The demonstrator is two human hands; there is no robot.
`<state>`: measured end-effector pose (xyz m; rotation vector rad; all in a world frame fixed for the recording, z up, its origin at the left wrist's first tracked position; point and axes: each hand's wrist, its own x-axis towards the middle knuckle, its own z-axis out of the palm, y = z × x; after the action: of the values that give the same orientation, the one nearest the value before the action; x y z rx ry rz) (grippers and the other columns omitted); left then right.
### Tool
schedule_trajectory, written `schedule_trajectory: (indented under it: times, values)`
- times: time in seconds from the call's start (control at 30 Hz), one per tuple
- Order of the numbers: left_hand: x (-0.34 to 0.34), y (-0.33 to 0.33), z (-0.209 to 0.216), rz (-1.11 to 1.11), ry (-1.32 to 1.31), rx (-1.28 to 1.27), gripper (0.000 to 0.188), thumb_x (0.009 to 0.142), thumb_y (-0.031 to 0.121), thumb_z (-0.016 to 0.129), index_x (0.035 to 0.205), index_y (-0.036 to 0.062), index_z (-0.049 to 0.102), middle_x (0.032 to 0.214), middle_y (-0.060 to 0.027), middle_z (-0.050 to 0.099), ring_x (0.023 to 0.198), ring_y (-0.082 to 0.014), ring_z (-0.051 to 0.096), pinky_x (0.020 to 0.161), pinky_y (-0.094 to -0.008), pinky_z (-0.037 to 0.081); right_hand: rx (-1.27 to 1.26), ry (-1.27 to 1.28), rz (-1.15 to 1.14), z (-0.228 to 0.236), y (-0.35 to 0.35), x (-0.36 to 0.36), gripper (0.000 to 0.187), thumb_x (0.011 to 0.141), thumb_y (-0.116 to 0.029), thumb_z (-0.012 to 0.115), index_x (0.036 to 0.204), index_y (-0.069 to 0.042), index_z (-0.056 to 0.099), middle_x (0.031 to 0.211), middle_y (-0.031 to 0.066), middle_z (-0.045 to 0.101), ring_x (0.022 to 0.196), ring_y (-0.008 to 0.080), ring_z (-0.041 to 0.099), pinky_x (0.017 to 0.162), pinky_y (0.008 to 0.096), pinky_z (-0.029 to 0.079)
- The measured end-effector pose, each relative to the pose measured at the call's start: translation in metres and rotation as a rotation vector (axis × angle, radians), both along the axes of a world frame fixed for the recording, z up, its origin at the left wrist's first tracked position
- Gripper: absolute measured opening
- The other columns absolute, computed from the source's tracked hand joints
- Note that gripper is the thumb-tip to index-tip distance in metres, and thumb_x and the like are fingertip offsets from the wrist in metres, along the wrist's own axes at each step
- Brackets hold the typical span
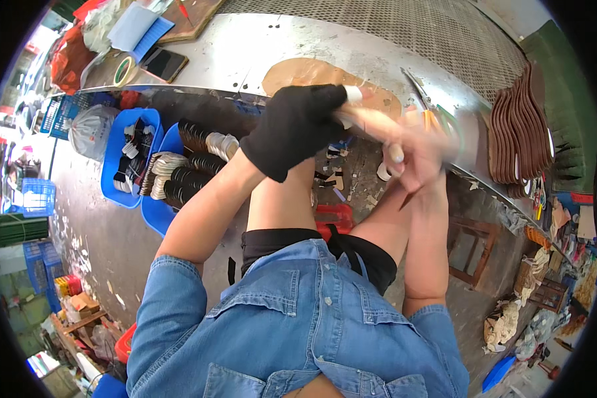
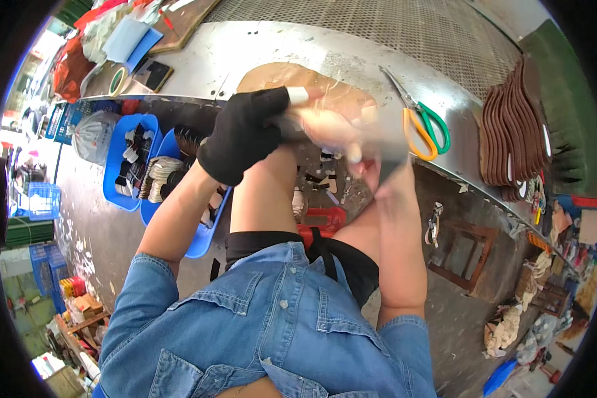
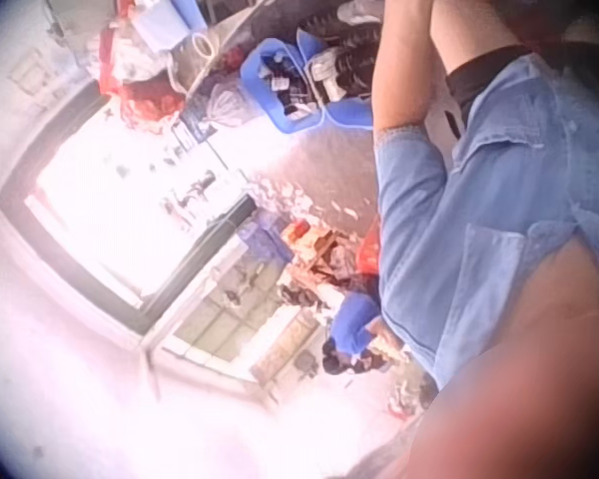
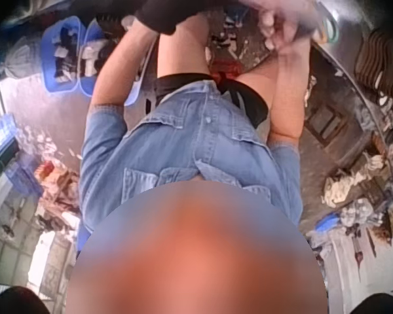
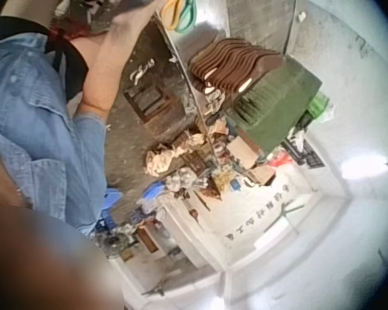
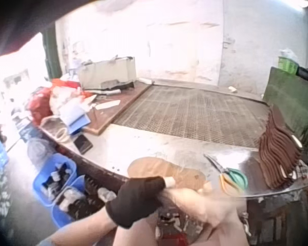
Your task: Applying adhesive and attaching soles to sandals in a factory setting.
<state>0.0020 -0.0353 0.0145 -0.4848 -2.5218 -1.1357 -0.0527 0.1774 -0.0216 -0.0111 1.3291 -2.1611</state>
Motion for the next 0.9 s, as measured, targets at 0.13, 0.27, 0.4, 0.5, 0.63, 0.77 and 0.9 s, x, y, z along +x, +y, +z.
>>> schedule_trajectory:
  times: [0.13, 0.27, 0.4, 0.5, 0.63, 0.77, 0.9]
  values:
    - [-0.006, -0.015, -0.042, 0.026, -0.252, 0.535, 0.030, 0.077, 0.008, 0.064, 0.107, 0.0053, 0.063, 0.087, -0.0062, 0.068, 0.076, -0.0143, 0.063, 0.067, -0.0280, 0.049, 0.192, 0.264, 0.086, 0.006, -0.008, 0.016, 0.043, 0.079, -0.020, 0.067, 0.113, 0.001, 0.050, 0.096, 0.0055, 0.057, 0.079, 0.0085, 0.055, 0.063, 0.0203, 0.045]
    - [0.002, -0.003, -0.039, 0.056, -0.457, 0.723, 0.029, 0.086, 0.010, 0.056, 0.113, 0.0003, 0.058, 0.094, -0.0035, 0.063, 0.085, -0.0101, 0.056, 0.075, -0.0263, 0.047, 0.149, 0.537, 0.085, -0.007, -0.033, 0.033, 0.067, 0.063, -0.009, 0.082, 0.117, 0.002, 0.043, 0.103, 0.0083, 0.058, 0.090, 0.0121, 0.058, 0.076, 0.0256, 0.050]
    - [0.010, 0.004, -0.033, 0.033, -0.447, 0.694, 0.032, 0.088, 0.010, 0.051, 0.119, -0.0002, 0.053, 0.105, -0.0071, 0.062, 0.096, -0.0114, 0.054, 0.084, -0.0270, 0.044, 0.214, 0.559, -0.122, 0.002, -0.043, 0.018, 0.037, 0.070, -0.013, 0.078, 0.095, 0.002, 0.055, 0.076, 0.0027, 0.060, 0.068, 0.0090, 0.057, 0.061, 0.0246, 0.048]
    - [0.015, 0.008, -0.017, 0.044, -0.544, 0.764, 0.034, 0.086, 0.011, 0.054, 0.118, -0.0001, 0.054, 0.105, -0.0090, 0.063, 0.098, -0.0127, 0.055, 0.085, -0.0285, 0.044, 0.457, 0.745, -0.232, -0.008, -0.046, 0.002, 0.029, 0.077, -0.021, 0.074, 0.073, 0.001, 0.054, 0.054, -0.0002, 0.049, 0.051, 0.0068, 0.042, 0.048, 0.0253, 0.038]
    - [0.011, 0.002, -0.027, 0.020, -0.390, 0.479, 0.038, 0.078, 0.016, 0.065, 0.112, -0.0012, 0.057, 0.101, -0.0119, 0.064, 0.093, -0.0136, 0.058, 0.081, -0.0302, 0.047, 0.697, 0.856, -0.347, -0.002, -0.048, 0.008, 0.041, 0.083, -0.030, 0.066, 0.067, 0.001, 0.046, 0.050, 0.0047, 0.034, 0.050, 0.0101, 0.032, 0.045, 0.0274, 0.032]
    - [0.001, -0.003, -0.026, 0.098, -0.533, 0.490, 0.039, 0.075, 0.018, 0.069, 0.107, -0.0022, 0.059, 0.097, -0.0113, 0.065, 0.088, -0.0133, 0.059, 0.078, -0.0288, 0.048, 0.622, 0.905, -0.351, -0.001, -0.052, 0.014, 0.040, 0.085, -0.029, 0.064, 0.067, 0.001, 0.044, 0.051, 0.0054, 0.034, 0.049, 0.0113, 0.031, 0.045, 0.0282, 0.031]
    - [-0.002, -0.004, -0.016, 0.192, -0.782, 0.591, 0.039, 0.076, 0.020, 0.069, 0.106, -0.0022, 0.059, 0.099, -0.0108, 0.065, 0.088, -0.0123, 0.058, 0.078, -0.0284, 0.047, 0.574, 0.843, -0.319, -0.010, -0.047, 0.011, 0.039, 0.086, -0.028, 0.063, 0.065, 0.000, 0.045, 0.049, 0.0021, 0.035, 0.050, 0.0091, 0.031, 0.044, 0.0288, 0.029]
